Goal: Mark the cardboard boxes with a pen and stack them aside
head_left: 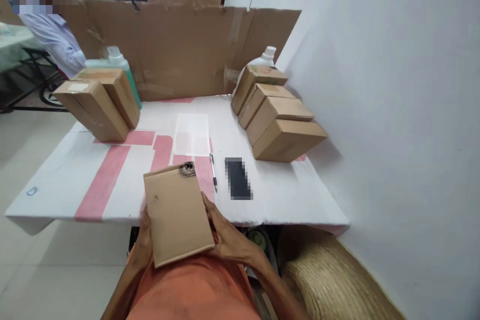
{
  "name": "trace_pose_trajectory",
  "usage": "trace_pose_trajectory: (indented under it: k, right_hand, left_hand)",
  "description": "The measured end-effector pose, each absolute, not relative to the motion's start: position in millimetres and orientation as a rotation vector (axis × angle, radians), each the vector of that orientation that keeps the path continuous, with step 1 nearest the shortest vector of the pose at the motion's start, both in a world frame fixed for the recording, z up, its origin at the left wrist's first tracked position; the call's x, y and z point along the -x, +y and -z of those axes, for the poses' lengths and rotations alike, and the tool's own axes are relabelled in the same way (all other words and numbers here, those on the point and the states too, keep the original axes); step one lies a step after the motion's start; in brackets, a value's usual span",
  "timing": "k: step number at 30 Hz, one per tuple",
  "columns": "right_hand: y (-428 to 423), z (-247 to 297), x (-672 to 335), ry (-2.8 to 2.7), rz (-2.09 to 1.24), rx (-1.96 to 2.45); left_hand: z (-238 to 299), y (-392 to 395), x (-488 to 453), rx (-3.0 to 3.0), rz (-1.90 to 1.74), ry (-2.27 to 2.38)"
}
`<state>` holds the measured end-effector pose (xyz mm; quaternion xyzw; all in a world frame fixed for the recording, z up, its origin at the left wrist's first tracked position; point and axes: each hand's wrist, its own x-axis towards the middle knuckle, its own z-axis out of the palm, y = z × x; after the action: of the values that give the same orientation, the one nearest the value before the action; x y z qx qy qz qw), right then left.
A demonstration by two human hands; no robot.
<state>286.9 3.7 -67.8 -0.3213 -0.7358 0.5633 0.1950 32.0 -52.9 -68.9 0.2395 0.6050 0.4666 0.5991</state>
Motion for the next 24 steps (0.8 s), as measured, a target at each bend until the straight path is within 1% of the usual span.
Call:
trace_pose_trajectory:
  k: [2, 5, 8, 11, 15, 19, 24]
  right_hand:
    - [7, 55, -280, -1.946, -1.561, 0.967]
    - [18, 26, -271, -1.783, -1.500, 1.049]
    - [41, -4, -258, -1.760, -1.365, 0.990]
    - [71, -22, -239, -1.794, -1.320, 0.908]
    - [102, -26, -206, -1.869, -1.361, 0.881]
    - [123, -25, -163, -1.967, -1.290, 0.860]
    - [161, -28, -78, -1.915, -1.535, 0.757]
  left_hand:
    - [53, -48, -25, -0.483, -1.090, 1.330]
    - [22, -45, 4, -0.617, -1.056, 1.309]
    - [-3, -44, 30, -0.840, -1.020, 1.361]
    - [-15, -33, 37, -1.041, -1.079, 1.452]
    - [-13, -6, 34, -1.059, -1.187, 1.702]
    - [-17, 13, 57, -1.020, -1.311, 1.794]
    - [-48, 32, 131, -0.957, -1.491, 1.923]
